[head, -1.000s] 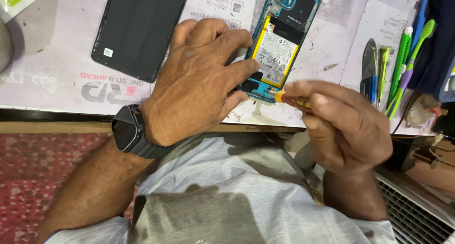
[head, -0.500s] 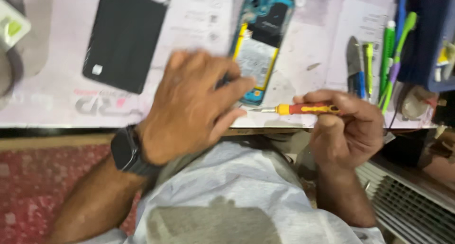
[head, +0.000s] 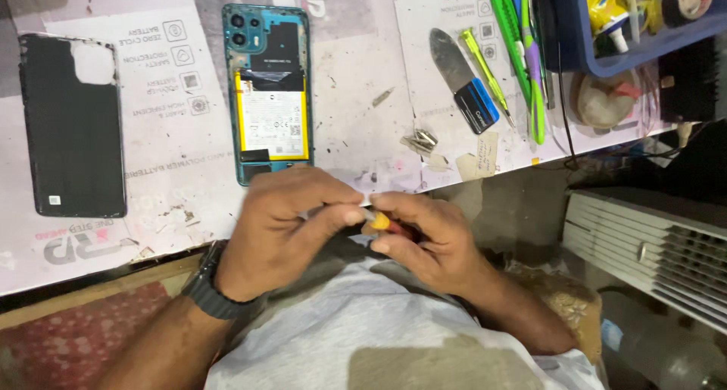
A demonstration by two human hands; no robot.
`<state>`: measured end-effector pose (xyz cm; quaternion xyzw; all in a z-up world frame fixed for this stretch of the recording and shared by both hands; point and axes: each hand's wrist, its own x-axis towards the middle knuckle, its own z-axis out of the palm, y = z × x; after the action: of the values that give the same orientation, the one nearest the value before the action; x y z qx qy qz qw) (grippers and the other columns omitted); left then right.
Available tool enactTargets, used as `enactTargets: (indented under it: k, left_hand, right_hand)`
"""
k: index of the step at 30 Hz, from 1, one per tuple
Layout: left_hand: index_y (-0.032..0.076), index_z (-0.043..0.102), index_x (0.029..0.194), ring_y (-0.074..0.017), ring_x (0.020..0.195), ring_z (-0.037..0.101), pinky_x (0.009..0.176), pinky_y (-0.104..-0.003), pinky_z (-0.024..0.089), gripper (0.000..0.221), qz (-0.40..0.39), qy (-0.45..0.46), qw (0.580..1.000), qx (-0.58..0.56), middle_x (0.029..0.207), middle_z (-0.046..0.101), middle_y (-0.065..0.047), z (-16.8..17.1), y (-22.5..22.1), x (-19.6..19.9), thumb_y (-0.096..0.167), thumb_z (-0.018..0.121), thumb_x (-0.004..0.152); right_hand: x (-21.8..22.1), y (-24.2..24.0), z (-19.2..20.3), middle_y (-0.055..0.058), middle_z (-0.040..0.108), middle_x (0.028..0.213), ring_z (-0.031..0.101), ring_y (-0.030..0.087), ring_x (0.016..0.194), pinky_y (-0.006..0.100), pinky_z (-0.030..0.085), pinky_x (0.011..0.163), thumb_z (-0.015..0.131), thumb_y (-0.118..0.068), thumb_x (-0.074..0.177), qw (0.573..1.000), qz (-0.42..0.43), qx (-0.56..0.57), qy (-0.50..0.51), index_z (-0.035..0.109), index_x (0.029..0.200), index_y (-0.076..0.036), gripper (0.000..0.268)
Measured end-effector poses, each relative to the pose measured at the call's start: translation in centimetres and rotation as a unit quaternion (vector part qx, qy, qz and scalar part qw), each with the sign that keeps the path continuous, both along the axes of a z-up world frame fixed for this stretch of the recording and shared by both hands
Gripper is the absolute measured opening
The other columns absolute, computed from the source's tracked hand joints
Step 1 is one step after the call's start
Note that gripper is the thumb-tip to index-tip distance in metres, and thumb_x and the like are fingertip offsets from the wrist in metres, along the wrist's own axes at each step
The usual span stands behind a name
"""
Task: The person removes the back cover of a teal smartphone using a prying tool, then uses a screwdriver to remove several screws from the phone's frame. The back cover is placed on the table, and the person continues to unscrew components from the exposed interior.
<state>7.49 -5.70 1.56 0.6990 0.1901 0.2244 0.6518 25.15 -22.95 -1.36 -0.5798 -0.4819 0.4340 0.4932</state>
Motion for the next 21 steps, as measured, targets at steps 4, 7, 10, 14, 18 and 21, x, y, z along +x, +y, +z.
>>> enactTargets:
  k: [4, 7, 10, 14, 18, 21]
  left_hand:
    - [0.008, 0.072, 0.093, -0.0197, 0.076, 0.071, 0.069, -0.032, 0.053, 0.012, -0.027, 0.0, 0.993, 0.114, 0.084, 0.073, -0.004, 0.9, -0.4, 1.8, 0.018, 0.07, 0.1]
    - [0.008, 0.071, 0.091, -0.0256, 0.076, 0.066, 0.071, -0.036, 0.048, 0.018, -0.019, 0.038, 0.984, 0.175, 0.08, 0.067, -0.007, 2.1, 0.0, 3.0, 0.021, 0.067, 0.104]
    - [0.005, 0.07, 0.09, -0.0248, 0.063, 0.062, 0.059, -0.036, 0.046, 0.022, 0.042, 0.106, 0.984, 0.138, 0.074, 0.065, -0.007, 2.8, 1.8, 4.8, 0.024, 0.068, 0.102]
    - [0.006, 0.073, 0.089, -0.0282, 0.069, 0.061, 0.068, -0.042, 0.041, 0.02, 0.011, 0.159, 0.943, 0.291, 0.074, 0.065, -0.009, 1.6, 4.7, 7.8, 0.022, 0.071, 0.101]
    - [0.01, 0.075, 0.086, -0.0293, 0.077, 0.059, 0.078, -0.046, 0.035, 0.009, -0.021, 0.167, 0.885, 0.433, 0.075, 0.066, -0.006, -0.1, 4.7, 10.4, 0.016, 0.073, 0.093]
    - [0.01, 0.076, 0.098, -0.0276, 0.082, 0.06, 0.081, -0.044, 0.035, 0.01, -0.006, 0.157, 0.873, 0.462, 0.086, 0.065, -0.008, -0.2, 4.4, 10.5, 0.013, 0.073, 0.089]
  right_hand:
    - [0.9, 0.4, 0.5, 0.007, 0.074, 0.097, 0.074, 0.016, 0.083, 0.029, 0.059, 0.073, 0.07, -0.006, 0.1, 0.991, 0.012, 0.072, -0.108, 0.064, 0.124, -0.001, 0.025]
    - [1.6, 0.2, 1.1, 0.01, 0.072, 0.095, 0.071, 0.02, 0.078, 0.031, 0.057, 0.07, 0.07, -0.006, 0.099, 0.983, -0.024, 0.08, -0.162, 0.064, 0.121, -0.002, 0.023]
    - [2.8, 0.0, 1.9, 0.012, 0.069, 0.095, 0.069, 0.022, 0.077, 0.033, 0.055, 0.069, 0.071, -0.004, 0.098, 0.963, -0.1, 0.048, -0.246, 0.062, 0.117, -0.002, 0.021]
    - [5.1, 1.3, 2.4, 0.013, 0.068, 0.088, 0.064, 0.022, 0.067, 0.035, 0.05, 0.061, 0.077, -0.004, 0.094, 0.937, -0.178, -0.012, -0.299, 0.067, 0.109, 0.0, 0.018]
    - [6.0, 3.1, 3.1, 0.014, 0.071, 0.097, 0.07, 0.028, 0.081, 0.038, 0.054, 0.07, 0.075, -0.004, 0.095, 0.929, -0.127, 0.014, -0.348, 0.07, 0.109, -0.002, 0.016]
    - [6.1, 4.2, 3.5, 0.015, 0.07, 0.099, 0.069, 0.034, 0.086, 0.041, 0.055, 0.075, 0.073, -0.005, 0.089, 0.918, -0.089, -0.013, -0.386, 0.072, 0.116, -0.002, 0.027]
